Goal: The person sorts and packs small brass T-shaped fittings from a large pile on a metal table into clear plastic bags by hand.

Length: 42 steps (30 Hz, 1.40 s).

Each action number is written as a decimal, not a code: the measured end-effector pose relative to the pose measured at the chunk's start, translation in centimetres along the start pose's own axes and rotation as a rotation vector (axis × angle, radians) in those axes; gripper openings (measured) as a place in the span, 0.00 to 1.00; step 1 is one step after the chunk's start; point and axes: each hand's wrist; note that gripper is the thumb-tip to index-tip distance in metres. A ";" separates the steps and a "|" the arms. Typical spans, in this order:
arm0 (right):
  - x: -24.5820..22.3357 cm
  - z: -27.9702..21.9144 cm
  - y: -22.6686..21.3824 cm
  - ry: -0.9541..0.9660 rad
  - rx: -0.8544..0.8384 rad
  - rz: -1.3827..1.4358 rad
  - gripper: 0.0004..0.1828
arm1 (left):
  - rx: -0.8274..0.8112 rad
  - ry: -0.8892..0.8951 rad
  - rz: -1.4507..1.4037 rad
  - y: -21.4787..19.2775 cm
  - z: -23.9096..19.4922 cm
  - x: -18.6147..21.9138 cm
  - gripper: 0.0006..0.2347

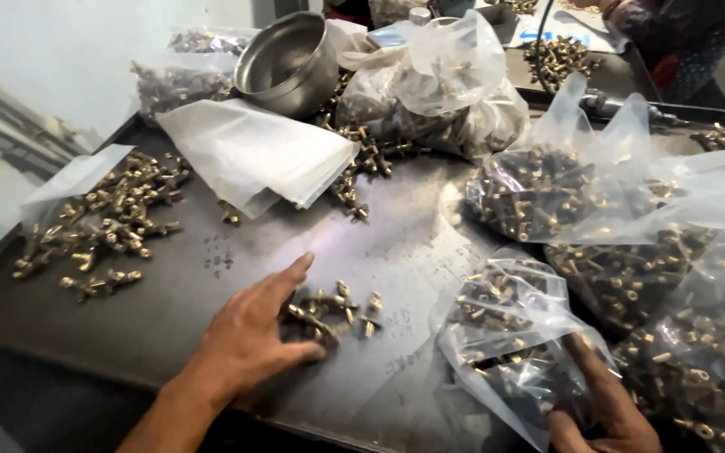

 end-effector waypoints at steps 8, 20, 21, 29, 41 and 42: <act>-0.7 -0.3 0.8 0.023 0.072 0.158 0.42 | 0.022 -0.174 0.026 0.1 -3.9 -0.5 0.44; -1.1 -0.3 0.3 -0.040 0.031 0.065 0.43 | -0.075 -0.180 -0.028 1.4 -2.5 2.6 0.49; -1.2 -0.3 0.2 -0.039 0.032 0.063 0.43 | -0.077 -0.180 -0.030 1.6 -2.5 2.5 0.49; 0.6 -0.3 0.1 0.038 -0.007 0.107 0.46 | 0.010 -0.261 -0.087 2.1 -2.2 2.2 0.43; 1.0 -0.2 0.7 -0.058 0.033 0.114 0.43 | -0.034 -0.048 0.265 5.2 0.5 5.5 0.38; 1.0 0.1 0.4 -0.062 0.037 0.114 0.43 | -0.031 -0.043 0.266 5.7 0.6 5.2 0.38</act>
Point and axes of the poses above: each hand's wrist, its own z-axis towards the middle knuckle, its own y-axis out of the palm, x = y × z, and after that the axes turned 9 degrees about -z, right-handed
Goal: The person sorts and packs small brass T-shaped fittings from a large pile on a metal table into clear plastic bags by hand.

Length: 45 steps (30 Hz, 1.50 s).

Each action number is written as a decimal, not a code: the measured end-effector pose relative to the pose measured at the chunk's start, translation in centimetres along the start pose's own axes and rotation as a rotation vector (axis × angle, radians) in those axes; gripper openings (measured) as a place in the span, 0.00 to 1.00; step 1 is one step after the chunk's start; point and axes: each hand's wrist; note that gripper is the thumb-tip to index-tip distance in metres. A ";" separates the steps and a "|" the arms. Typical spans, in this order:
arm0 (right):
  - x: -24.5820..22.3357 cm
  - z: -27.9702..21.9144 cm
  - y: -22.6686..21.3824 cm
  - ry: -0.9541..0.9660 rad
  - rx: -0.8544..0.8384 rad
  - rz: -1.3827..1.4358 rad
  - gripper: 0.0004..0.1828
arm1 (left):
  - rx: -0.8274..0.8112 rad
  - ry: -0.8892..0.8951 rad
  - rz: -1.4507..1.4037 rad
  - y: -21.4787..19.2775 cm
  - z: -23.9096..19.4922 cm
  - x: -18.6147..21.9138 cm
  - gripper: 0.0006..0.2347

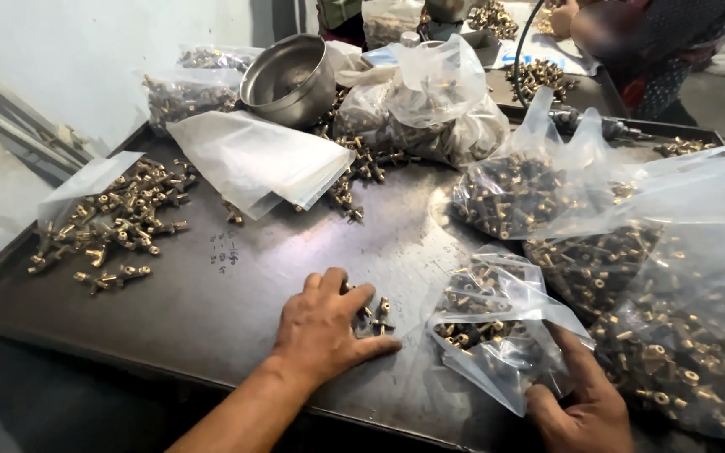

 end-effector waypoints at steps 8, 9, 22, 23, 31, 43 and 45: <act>-7.7 1.1 0.1 0.090 -0.047 0.073 0.44 | 0.163 0.241 -0.049 1.6 0.2 0.1 0.17; -7.7 1.3 -0.1 0.089 -0.042 0.071 0.44 | 0.164 0.246 -0.052 1.8 0.3 -0.1 0.17; -13.2 4.0 -2.0 0.064 -0.227 -0.031 0.49 | 0.234 0.029 -0.751 -0.9 0.7 2.3 0.07; -13.5 4.2 -2.1 0.035 -0.278 -0.019 0.50 | 0.226 -0.036 -0.933 -1.6 0.3 3.2 0.07; -11.2 7.1 -3.6 0.062 -0.409 -0.142 0.56 | 0.157 0.413 -1.131 0.6 2.8 11.4 0.10; -7.0 2.9 -1.5 0.063 -0.170 -0.063 0.50 | 0.088 0.274 -0.413 -2.1 2.3 5.8 0.11; -2.3 1.3 -0.6 0.037 -0.095 -0.089 0.50 | 0.267 0.160 -0.486 0.4 4.6 0.5 0.11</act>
Point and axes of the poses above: each hand's wrist, its own z-axis towards the middle knuckle, its own y-axis out of the palm, x = y × z, and after that the axes turned 9 degrees about -z, right-handed
